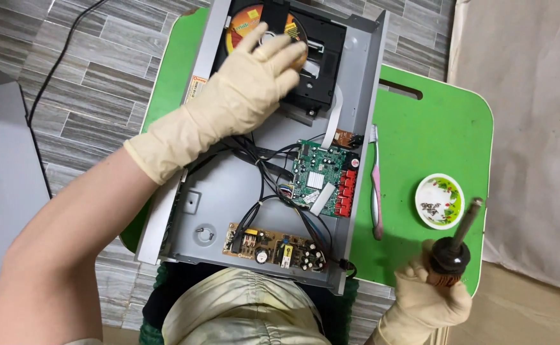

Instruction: Securing internal circuit boards and components into an electronic device chassis using a manual screwdriver.

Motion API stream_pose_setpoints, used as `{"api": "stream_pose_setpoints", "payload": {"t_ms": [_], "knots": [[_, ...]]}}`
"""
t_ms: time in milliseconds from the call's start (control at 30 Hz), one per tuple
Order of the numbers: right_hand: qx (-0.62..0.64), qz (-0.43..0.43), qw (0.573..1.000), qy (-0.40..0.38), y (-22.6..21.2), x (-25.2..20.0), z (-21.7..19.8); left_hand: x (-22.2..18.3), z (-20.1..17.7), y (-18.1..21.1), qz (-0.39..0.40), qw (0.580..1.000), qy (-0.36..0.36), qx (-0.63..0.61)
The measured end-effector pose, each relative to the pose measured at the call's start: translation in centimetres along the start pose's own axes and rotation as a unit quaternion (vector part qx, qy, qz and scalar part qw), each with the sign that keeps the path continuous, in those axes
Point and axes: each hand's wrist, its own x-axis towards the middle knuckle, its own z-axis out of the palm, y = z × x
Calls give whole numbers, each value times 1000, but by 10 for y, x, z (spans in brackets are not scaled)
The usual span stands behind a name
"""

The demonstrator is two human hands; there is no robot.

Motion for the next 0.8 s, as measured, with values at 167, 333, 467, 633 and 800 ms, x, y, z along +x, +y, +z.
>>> {"api": "stream_pose_setpoints", "payload": {"t_ms": [167, 333, 467, 633, 800], "knots": [[51, 128, 990, -40, 17, 4, 23, -6, -1, 11, 48, 996, -64, -46], [-152, 97, 976, -126, 16, 14, 29, -6, 14, 20, 70, 989, -118, 59], [-116, 151, 962, -195, 26, 31, 55, 12, 2, 27, 120, 957, -236, 115], [-313, 115, 924, -186, 38, 52, 87, 7, 31, 33, 113, 962, -190, 160], [-606, 53, 792, -49, 61, 116, 125, 4, 41, 36, 72, 965, -206, 146]]}}
